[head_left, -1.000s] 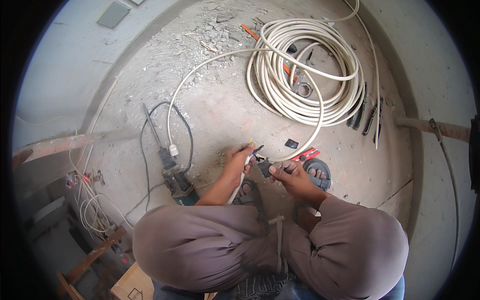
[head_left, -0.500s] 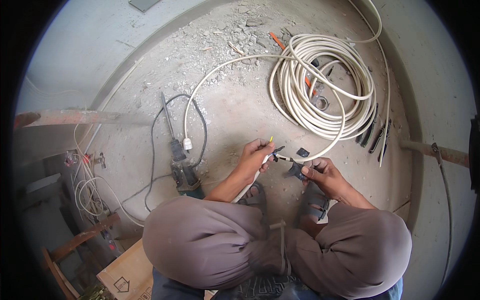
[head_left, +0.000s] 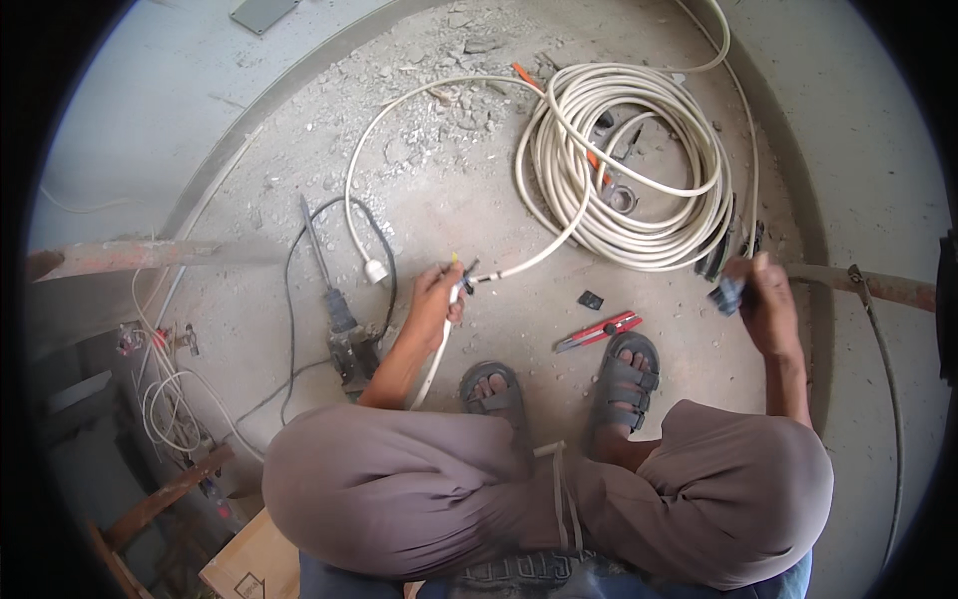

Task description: The person strips the ends of a white cable using pliers and connects the wires into an electrical plug using a screwdriver while sitting on the floor in a construction area.

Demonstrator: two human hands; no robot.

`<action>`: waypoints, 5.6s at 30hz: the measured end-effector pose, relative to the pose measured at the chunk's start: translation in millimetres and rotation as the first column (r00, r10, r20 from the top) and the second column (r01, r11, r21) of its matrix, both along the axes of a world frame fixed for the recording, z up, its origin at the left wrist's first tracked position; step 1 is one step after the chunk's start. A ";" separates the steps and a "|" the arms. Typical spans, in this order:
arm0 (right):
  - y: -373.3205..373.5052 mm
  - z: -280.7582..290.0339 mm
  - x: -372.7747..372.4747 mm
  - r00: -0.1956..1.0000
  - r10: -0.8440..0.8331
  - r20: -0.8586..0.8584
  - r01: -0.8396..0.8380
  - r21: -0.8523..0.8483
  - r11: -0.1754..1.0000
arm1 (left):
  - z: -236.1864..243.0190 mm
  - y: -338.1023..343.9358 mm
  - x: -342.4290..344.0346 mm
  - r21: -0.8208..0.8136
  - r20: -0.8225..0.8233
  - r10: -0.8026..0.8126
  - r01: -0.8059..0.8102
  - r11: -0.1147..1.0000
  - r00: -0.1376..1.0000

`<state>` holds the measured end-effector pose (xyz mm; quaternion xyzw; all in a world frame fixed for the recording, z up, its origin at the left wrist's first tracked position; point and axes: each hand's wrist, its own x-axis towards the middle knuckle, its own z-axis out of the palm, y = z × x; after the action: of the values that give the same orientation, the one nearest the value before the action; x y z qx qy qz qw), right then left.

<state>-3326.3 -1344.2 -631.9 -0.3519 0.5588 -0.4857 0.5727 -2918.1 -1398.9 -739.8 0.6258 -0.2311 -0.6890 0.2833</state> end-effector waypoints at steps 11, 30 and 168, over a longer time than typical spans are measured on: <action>36.2 -94.1 75.5 0.750 0.392 -0.532 -0.470 -0.013 0.882 | 13.8 9.9 -22.5 0.295 -0.432 -0.191 0.338 0.894 0.882; 34.8 -96.4 159.5 0.970 0.182 -0.159 -0.207 -0.158 0.965 | 27.6 5.2 -28.7 0.368 -0.601 0.038 0.234 0.900 0.798; 47.7 -49.9 129.8 0.546 0.254 0.799 -0.634 0.195 0.749 | 90.6 -67.5 -72.5 -0.134 0.620 -0.694 0.921 0.365 0.365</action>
<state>-3196.5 -1296.5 -681.7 -0.1146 0.2684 -0.2677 0.9182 -2990.6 -1466.3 -649.2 0.4733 -0.7342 -0.4856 -0.0334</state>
